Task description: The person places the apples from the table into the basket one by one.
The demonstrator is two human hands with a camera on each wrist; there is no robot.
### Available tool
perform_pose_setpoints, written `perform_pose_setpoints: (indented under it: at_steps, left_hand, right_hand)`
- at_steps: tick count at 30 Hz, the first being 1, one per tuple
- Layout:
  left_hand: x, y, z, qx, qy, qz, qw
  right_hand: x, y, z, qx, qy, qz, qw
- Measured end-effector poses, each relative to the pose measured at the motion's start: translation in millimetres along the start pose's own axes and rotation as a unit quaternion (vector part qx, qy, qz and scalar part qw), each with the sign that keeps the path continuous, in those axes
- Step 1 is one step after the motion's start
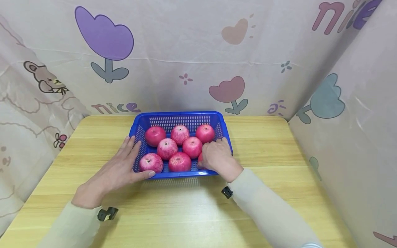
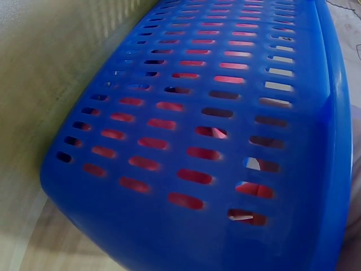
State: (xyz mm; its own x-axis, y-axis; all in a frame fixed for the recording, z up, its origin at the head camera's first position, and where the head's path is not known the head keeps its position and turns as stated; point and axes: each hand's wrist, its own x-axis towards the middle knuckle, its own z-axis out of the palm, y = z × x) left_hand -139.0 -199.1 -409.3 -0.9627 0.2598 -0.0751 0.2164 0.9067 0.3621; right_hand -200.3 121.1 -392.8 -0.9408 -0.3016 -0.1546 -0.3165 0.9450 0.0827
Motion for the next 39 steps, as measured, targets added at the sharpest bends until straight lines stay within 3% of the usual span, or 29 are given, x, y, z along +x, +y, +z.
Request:
perform_pose_setpoints:
  at_steps: [16,23,30,39]
  left_hand:
    - [-0.4,0.1,0.1,0.0,0.007,0.002,1.0]
    - [-1.0,0.0,0.2,0.0,0.008,0.002,1.0]
    - [-1.3,-2.2,0.6,0.0,0.007,0.004,1.0]
    - [0.9,-5.0,1.2,0.0,0.01,0.011,0.9999]
  right_hand:
    - [-3,-2,-1.1,-0.009,-0.004,-0.005,1.0]
    - [-4,-2,-4.0,0.013,-0.008,0.009,1.0]
    - [-7,-2,-2.6,0.053,0.032,0.022,0.998]
    - [-12,3,-0.2,0.069,0.085,0.006,0.994]
